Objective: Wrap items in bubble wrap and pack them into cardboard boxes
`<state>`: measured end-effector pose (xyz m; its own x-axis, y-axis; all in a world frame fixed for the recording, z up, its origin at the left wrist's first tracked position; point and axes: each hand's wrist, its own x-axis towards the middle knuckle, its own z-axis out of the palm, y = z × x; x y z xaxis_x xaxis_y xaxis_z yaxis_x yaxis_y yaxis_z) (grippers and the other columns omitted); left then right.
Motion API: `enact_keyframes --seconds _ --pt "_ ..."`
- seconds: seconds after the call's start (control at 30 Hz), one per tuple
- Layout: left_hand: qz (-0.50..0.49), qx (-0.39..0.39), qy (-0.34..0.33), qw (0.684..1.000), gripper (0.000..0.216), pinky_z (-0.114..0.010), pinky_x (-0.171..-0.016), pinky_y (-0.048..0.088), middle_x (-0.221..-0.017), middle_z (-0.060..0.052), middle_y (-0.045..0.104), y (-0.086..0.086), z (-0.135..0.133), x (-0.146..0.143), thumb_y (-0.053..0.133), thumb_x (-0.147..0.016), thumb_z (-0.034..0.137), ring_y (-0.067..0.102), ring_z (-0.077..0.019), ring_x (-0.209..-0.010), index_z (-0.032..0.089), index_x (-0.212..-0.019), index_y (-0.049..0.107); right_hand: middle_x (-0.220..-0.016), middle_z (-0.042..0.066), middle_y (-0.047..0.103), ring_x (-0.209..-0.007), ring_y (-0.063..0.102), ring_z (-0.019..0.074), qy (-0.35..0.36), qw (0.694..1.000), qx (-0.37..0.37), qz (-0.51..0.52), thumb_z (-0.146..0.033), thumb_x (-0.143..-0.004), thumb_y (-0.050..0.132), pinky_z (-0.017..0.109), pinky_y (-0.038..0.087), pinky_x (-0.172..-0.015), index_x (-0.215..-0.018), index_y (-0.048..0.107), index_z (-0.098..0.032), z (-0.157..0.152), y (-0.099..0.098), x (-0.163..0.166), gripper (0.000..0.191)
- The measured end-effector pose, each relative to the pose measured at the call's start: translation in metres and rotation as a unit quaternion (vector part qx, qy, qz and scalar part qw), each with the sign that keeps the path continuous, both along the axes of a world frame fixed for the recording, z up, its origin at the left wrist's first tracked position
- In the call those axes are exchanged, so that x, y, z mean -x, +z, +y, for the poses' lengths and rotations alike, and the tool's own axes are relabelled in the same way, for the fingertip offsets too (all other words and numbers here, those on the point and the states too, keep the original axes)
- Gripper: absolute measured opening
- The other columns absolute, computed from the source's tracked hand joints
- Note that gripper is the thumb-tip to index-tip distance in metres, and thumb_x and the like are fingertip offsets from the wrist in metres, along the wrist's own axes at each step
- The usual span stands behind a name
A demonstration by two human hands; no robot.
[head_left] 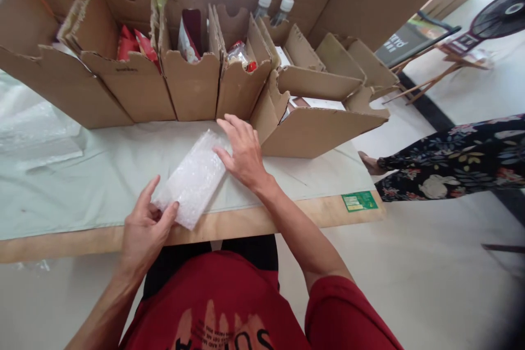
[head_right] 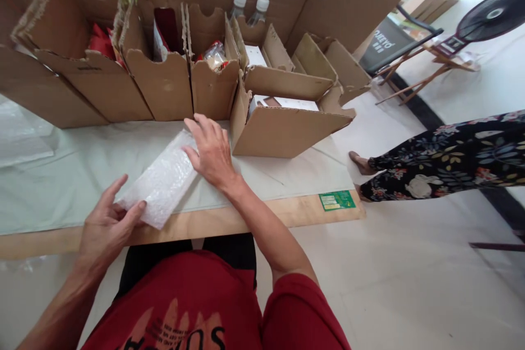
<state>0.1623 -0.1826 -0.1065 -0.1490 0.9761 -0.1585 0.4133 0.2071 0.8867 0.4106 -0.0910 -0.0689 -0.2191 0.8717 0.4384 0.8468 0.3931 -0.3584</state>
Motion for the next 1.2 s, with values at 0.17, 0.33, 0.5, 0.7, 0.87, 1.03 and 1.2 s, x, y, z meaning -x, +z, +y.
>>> enact_keyframes --seconds 0.17,0.33,0.5,0.7,0.87,1.03,1.2 --pt "-0.043 0.068 -0.015 0.997 0.092 -0.031 -0.059 0.06 -0.065 0.002 0.07 0.008 0.0 -0.003 0.075 -0.079 0.057 0.072 -0.0202 -0.058 0.017 -0.156 0.044 -0.155 0.02 0.054 -0.138 0.053 0.0324 0.192 0.976 0.096 -0.032 -0.048 -0.096 0.067 0.048 0.046 -0.108 -0.149 0.048 -0.017 -0.09 -0.004 0.016 0.065" --pt "-0.08 0.123 -0.026 0.989 0.101 -0.034 -0.057 0.062 -0.057 0.002 0.068 0.008 -0.007 -0.003 0.075 -0.077 0.061 0.072 -0.0238 -0.055 0.014 -0.159 0.038 -0.145 0.027 0.061 -0.134 0.056 0.0357 0.132 0.988 0.069 -0.028 -0.042 -0.094 0.069 0.048 0.048 -0.1 -0.147 0.05 -0.006 -0.138 -0.044 0.06 0.066" --pt "-0.095 0.072 -0.032 0.992 0.085 -0.033 -0.064 0.064 -0.068 0.001 0.071 0.008 -0.024 0.022 0.07 -0.087 0.059 0.071 -0.0201 -0.064 0.014 -0.154 0.044 -0.12 0.011 0.078 -0.117 0.069 0.0243 0.112 0.992 0.029 0.043 -0.018 -0.102 0.052 0.041 0.048 -0.092 -0.12 0.067 -0.018 -0.128 -0.06 0.06 0.024" --pt "0.186 -0.258 -0.168 0.933 0.059 -0.047 -0.101 0.058 -0.123 -0.014 0.069 0.011 -0.021 0.035 0.075 -0.087 0.039 0.069 -0.0299 -0.115 0.022 -0.141 0.058 -0.104 0.007 0.08 -0.098 0.072 0.021 0.134 0.98 0.109 0.102 -0.018 -0.102 0.057 0.037 0.05 -0.089 -0.11 0.071 -0.018 -0.116 -0.046 0.046 0.016" --pt "0.165 -0.253 -0.252 0.92 0.023 -0.034 -0.085 0.057 -0.102 -0.006 0.078 0.003 0.005 0.026 0.06 -0.097 0.031 0.073 -0.0211 -0.091 0.023 -0.115 0.072 -0.108 0.005 0.08 -0.097 0.072 0.0188 0.091 0.95 0.216 0.206 -0.022 -0.101 0.061 0.034 0.053 -0.092 -0.115 0.074 -0.022 -0.101 -0.04 0.046 0.019" --pt "0.117 -0.052 -0.192 0.973 0.038 -0.028 -0.062 0.05 -0.076 -0.001 0.073 -0.001 0.026 0.016 0.057 -0.089 0.05 0.063 -0.0166 -0.062 0.021 -0.104 0.076 -0.101 0.004 0.077 -0.079 0.07 0.0142 0.029 0.915 0.236 0.327 -0.031 -0.097 0.064 0.026 0.057 -0.071 -0.116 0.072 -0.02 -0.096 -0.045 0.04 0.024" --pt "0.151 -0.02 -0.176 0.973 0.042 -0.028 -0.057 0.044 -0.061 0.003 0.064 0.003 0.035 0.007 0.052 -0.084 0.051 0.053 -0.0141 -0.051 0.021 -0.101 0.075 -0.108 0.009 0.074 -0.097 0.07 0.022 -0.015 0.982 0.028 0.185 -0.026 -0.1 0.059 0.038 0.057 -0.084 -0.117 0.07 -0.024 -0.118 -0.039 0.035 0.02"
